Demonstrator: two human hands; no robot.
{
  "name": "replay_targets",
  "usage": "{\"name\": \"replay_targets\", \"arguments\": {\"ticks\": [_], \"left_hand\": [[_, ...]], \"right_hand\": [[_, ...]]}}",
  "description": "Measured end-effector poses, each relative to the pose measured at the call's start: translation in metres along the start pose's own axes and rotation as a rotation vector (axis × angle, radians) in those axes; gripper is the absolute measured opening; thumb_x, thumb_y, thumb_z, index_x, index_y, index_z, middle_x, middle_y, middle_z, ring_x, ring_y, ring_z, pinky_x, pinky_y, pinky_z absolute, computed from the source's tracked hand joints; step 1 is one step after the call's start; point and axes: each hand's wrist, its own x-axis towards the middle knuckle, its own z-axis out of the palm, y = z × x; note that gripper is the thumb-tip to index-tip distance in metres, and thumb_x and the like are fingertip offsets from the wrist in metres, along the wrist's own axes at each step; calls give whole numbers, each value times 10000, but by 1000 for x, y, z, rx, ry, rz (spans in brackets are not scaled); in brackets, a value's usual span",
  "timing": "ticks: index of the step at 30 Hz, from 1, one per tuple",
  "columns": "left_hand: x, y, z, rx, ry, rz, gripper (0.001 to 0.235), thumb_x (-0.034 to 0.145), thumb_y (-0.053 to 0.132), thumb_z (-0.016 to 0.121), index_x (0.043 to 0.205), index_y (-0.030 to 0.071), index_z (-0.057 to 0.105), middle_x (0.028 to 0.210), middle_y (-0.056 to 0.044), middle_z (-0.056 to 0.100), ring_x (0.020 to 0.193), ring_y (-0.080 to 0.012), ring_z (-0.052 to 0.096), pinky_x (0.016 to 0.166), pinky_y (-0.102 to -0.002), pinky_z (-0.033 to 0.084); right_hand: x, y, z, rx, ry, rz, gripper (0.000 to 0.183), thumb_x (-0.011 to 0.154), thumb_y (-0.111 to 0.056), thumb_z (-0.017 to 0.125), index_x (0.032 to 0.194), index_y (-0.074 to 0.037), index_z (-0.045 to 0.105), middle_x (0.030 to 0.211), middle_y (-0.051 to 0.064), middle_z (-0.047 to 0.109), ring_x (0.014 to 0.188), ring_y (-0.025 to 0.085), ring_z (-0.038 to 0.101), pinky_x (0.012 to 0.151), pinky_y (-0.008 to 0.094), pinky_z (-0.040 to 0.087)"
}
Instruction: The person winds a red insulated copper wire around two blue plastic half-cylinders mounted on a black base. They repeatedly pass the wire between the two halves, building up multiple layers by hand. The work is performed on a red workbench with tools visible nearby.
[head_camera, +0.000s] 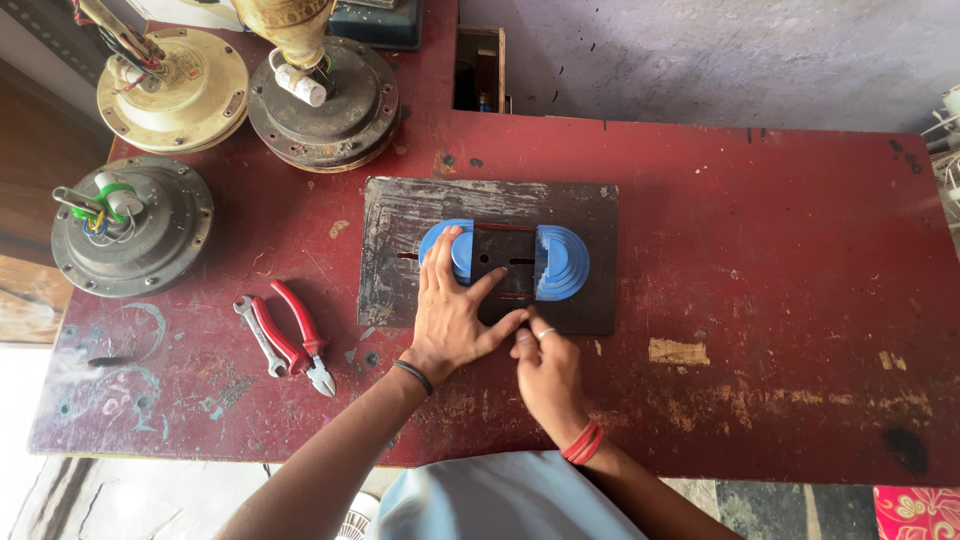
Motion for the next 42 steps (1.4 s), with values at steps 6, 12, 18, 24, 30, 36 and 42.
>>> {"name": "replay_targets", "arguments": {"ticks": [6,12,18,24,30,36,42], "left_hand": [[4,1,-4,-12,-46,-34,611,736,595,833,1155,154,775,1568,-292,237,1487,-497,238,1223,-589,244],[11,2,-16,-60,-110,-54,670,627,500,909,1161,120,767,1570,-287,217,1474,-493,231,1220,-564,235],[21,-1,-23,-80,-159,-65,564,598,392,907,1083,130,786,1584,-264,212,1474,-489,229,1226,-549,233],[18,-3,-21,-101,-119,-34,449,638,342,892,1016,121,794,1586,-258,221,1486,-491,226,1245,-547,225],[12,-3,-19,-118,-119,-39,416,638,328,883,982,112,794,1578,-264,215,1485,-491,220,1245,-552,214],[14,-5,-19,-103,-124,-31,401,654,336,885,973,109,794,1578,-255,212,1490,-486,207,1254,-558,202],[13,-7,-18,-101,-147,-25,398,664,340,887,983,119,798,1574,-256,205,1500,-477,192,1254,-567,188]], "right_hand": [[-17,-21,8,-65,-259,-52,238,976,-132,603,1057,73,692,681,158,713,603,284,709,564,410,525],[-14,-26,1,-67,-356,-56,336,951,-141,615,1215,66,645,667,144,706,575,247,694,558,382,526],[-17,-26,-19,351,-567,133,511,935,-125,647,1398,62,536,783,66,685,683,131,625,634,299,520],[-32,-33,-84,700,-764,396,379,909,-103,671,1235,70,586,860,75,671,804,179,688,750,308,543],[-41,-61,-115,859,-928,453,507,891,-200,766,1260,45,522,1005,124,692,1059,228,715,942,333,536],[-35,-114,-147,1055,-1127,451,829,822,-306,852,1435,-1,383,1058,126,682,1052,286,723,972,400,563],[-5,-153,-193,801,-980,73,661,935,-245,794,1398,116,490,857,87,634,755,161,616,667,313,520]]}}
